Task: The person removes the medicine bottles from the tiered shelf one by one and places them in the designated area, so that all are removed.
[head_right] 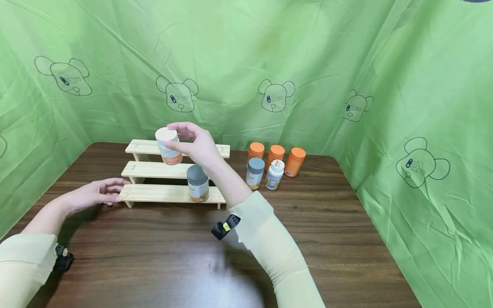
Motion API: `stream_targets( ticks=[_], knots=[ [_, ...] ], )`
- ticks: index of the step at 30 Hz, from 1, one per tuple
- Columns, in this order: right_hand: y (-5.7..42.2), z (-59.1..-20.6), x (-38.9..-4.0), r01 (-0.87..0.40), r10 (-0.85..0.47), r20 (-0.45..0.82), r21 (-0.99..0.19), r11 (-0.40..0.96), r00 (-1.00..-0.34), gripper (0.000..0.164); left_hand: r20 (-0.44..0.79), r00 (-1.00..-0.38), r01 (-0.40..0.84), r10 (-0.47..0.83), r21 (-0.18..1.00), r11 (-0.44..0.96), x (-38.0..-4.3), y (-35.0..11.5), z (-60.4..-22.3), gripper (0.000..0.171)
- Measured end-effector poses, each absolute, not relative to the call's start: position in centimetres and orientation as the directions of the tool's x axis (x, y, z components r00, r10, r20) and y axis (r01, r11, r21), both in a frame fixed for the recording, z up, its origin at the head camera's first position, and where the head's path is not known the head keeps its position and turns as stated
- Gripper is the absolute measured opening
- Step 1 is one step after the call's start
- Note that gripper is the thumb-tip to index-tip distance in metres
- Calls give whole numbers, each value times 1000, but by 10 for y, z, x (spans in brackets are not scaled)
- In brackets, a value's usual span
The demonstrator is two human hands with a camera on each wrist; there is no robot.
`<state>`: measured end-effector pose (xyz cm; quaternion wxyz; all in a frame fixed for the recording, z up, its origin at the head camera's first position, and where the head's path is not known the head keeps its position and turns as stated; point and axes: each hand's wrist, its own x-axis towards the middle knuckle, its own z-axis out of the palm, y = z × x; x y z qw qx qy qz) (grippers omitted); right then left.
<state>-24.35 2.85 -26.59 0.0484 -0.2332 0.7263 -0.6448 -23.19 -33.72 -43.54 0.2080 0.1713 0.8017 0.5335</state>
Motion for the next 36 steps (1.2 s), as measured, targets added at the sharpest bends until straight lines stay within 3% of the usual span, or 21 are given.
stream_targets(
  ticks=[23,36],
  knots=[
    [111,-255,-239,-300,-380,248,-950,83,-891,39,-135,-848,76,513,926,370,-233,-338,-438,58],
    [164,-252,-231,-268,-318,249,-963,17,-915,37,-140,-860,75,491,916,393,-233,-339,-439,59]
  ],
)
